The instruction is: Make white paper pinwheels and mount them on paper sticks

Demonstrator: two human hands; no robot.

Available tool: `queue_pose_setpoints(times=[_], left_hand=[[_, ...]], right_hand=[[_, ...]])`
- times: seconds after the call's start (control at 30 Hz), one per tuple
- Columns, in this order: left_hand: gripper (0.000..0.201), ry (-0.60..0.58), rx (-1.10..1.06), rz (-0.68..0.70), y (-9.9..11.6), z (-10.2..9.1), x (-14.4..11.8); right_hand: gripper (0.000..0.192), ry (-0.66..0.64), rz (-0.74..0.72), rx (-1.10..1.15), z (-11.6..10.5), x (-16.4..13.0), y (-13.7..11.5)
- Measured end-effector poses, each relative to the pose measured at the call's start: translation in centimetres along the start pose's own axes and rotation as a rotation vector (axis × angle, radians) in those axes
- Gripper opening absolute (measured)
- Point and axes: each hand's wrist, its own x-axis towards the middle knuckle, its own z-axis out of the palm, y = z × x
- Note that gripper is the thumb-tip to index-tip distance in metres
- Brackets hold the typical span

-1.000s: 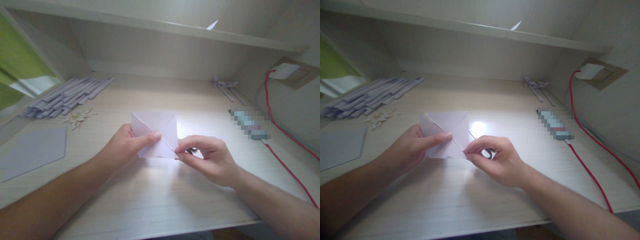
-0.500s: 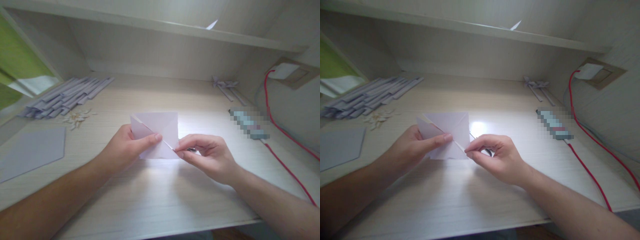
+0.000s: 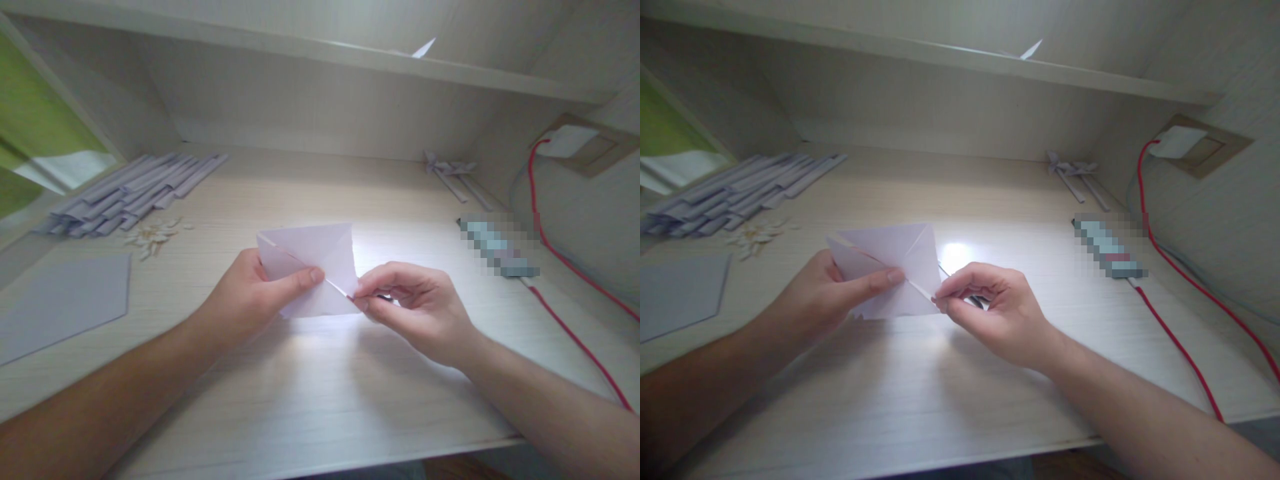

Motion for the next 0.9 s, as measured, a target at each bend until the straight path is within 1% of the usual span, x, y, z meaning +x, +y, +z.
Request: queue_pose_setpoints(times=[0.07, 0.17, 0.37, 0.7, 0.9], left_hand=[[0.035, 0.015, 0.017, 0.016, 0.10, 0.05, -0.11], [0.029, 0.001, 0.023, 0.051, 0.19, 0.11, -0.25], [0.015, -0.006, 0.018, 0.085, -0.19, 0.15, -0.29], [0.009, -0.005, 0.093, 0.117, -0.18, 0.02, -0.52], [0.012, 0.016, 0.125, 0.112, -0.30, 0.04, -0.40]], right_hand=[[0.006, 0.001, 0.006, 0.012, 0.02, 0.06, 0.01], [0.006, 0.018, 0.023, 0.039, 0.13, 0.12, -0.05], [0.019, 0.028, 0.080, 0.159, 0.31, 0.13, -0.16], [0.023, 0.017, 0.134, 0.167, 0.20, 0.09, -0.32], [0.017, 0.009, 0.149, 0.178, 0.20, 0.34, -0.16]])
